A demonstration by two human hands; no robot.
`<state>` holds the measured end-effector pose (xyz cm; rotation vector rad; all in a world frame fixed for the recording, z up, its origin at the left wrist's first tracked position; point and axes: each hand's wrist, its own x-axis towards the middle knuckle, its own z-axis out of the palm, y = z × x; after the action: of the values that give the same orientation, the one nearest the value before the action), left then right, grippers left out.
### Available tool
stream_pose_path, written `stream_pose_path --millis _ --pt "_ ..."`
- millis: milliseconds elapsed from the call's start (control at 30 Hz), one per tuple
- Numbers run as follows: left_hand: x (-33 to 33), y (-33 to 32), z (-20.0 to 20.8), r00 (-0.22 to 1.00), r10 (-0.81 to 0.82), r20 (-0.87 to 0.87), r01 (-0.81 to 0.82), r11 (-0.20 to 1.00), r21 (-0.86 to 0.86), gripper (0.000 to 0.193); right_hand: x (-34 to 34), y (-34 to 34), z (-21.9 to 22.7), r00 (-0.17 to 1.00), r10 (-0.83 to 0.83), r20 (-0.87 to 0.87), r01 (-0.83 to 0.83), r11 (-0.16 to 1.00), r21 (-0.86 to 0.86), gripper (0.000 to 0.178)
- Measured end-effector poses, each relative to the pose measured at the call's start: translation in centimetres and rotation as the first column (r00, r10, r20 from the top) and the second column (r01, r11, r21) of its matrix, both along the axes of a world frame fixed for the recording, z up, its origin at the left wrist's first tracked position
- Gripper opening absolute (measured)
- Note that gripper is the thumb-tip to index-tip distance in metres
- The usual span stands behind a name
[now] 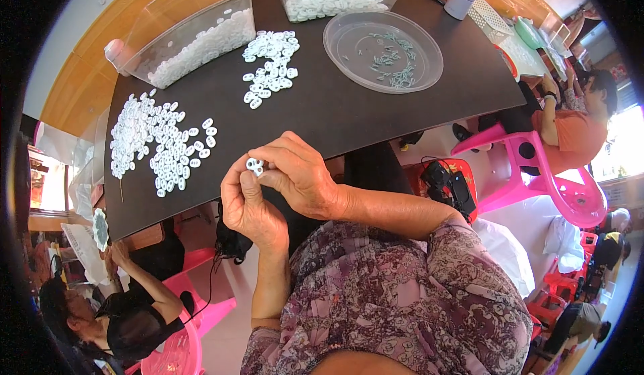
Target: Assembling small white plastic components by manually inserting tiny metal pieces into them at a workshop table.
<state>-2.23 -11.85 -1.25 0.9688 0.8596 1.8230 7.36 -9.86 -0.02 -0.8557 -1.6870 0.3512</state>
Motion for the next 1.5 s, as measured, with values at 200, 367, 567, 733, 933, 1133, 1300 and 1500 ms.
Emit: stream_pose_path --millis 200,367,567,733,933,1133,1300,1500 --pt "0.3 -0.2 0.3 0.991 0.106 -0.079 -0.109 0.993 -0.035 0.025 0.0 -0.1 0.1 0.999 0.027 -0.018 -0.028 0.999 -0.023 0.030" --pt "0.0 -0.2 -0.2 0.994 0.069 -0.083 -0.068 0.998 0.014 0.025 -0.1 -0.2 0.0 1.000 0.004 -0.018 -0.004 1.000 0.011 0.032" --pt "0.1 -0.4 -0.2 0.991 0.087 -0.097 -0.082 0.995 0.051 0.025 0.0 -0.2 -0.1 1.000 0.018 -0.011 -0.018 0.999 0.033 0.038" --pt "0.2 -0.5 -0.1 0.989 0.096 -0.111 -0.089 0.994 0.065 0.025 0.0 -0.1 -0.4 1.000 0.023 -0.019 -0.022 0.997 0.071 0.036" --pt "0.2 -0.2 -1.0 0.971 0.156 -0.180 -0.138 0.985 0.106 0.022 -0.2 0.2 -0.9 0.999 0.032 -0.032 -0.028 0.995 0.095 0.033" --pt "0.1 -0.4 -0.6 0.983 0.084 -0.162 -0.079 0.996 0.035 0.022 -0.4 0.1 -0.6 1.000 -0.007 -0.023 0.009 0.997 0.077 0.033" --pt "0.1 -0.4 -0.8 0.980 0.085 -0.181 -0.079 0.996 0.040 0.023 -0.3 0.3 -0.8 1.000 -0.030 -0.001 0.030 0.993 0.116 0.033" --pt "0.1 -0.2 -1.6 0.966 0.102 -0.237 -0.092 0.994 0.054 0.024 -0.1 0.4 -0.8 1.000 -0.020 0.018 0.016 0.980 0.198 0.034"
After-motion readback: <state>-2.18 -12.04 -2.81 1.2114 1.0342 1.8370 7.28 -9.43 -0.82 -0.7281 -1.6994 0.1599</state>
